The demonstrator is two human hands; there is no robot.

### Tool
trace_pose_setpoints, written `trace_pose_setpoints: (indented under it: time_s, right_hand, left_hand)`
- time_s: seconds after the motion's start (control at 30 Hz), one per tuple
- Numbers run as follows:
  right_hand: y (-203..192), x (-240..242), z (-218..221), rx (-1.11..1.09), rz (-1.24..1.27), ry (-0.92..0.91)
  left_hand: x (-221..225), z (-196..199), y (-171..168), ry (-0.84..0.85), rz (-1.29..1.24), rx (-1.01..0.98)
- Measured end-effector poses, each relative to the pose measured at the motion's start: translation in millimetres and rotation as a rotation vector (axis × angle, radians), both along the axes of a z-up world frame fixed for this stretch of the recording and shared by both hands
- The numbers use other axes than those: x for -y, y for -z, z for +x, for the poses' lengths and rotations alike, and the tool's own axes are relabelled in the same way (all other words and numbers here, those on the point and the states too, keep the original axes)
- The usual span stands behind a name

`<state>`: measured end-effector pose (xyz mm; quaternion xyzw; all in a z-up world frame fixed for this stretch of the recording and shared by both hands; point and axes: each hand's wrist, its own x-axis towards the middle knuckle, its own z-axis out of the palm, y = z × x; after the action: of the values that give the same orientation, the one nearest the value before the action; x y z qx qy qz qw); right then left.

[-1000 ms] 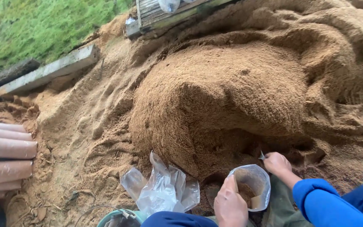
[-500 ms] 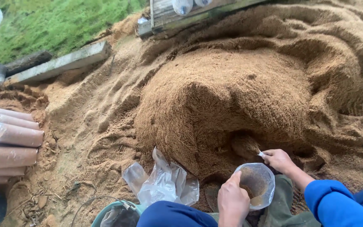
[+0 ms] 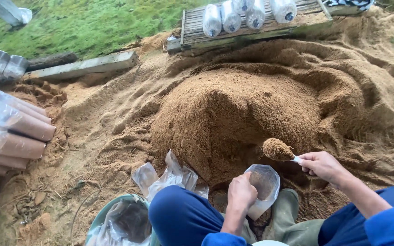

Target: Scooping granular material from a pile into small plastic bags using a hand scoop

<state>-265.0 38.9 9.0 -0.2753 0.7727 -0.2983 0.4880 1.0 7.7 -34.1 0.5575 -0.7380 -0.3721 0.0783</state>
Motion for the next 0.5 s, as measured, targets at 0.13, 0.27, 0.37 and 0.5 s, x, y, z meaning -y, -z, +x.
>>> trace_pose_setpoints:
  time_s: [0.13, 0.27, 0.37, 0.5]
  right_hand:
    - [-31, -23, 16, 0.047, -0.049, 0.012]
    - [-22, -49, 54, -0.62, -0.017, -0.433]
    - [53, -64, 66, -1.178, -0.284, -0.769]
    - [88, -59, 63, -1.369, -0.322, -0.923]
  left_hand:
    - [-2, 1, -6, 0.01, 0.016, 0.016]
    - [0, 4, 16, 0.051, 0.022, 0.009]
    - [-3, 7, 11, 0.093, 0.006, -0.024]
    - [-2, 9, 12, 0.092, -0.008, 0.007]
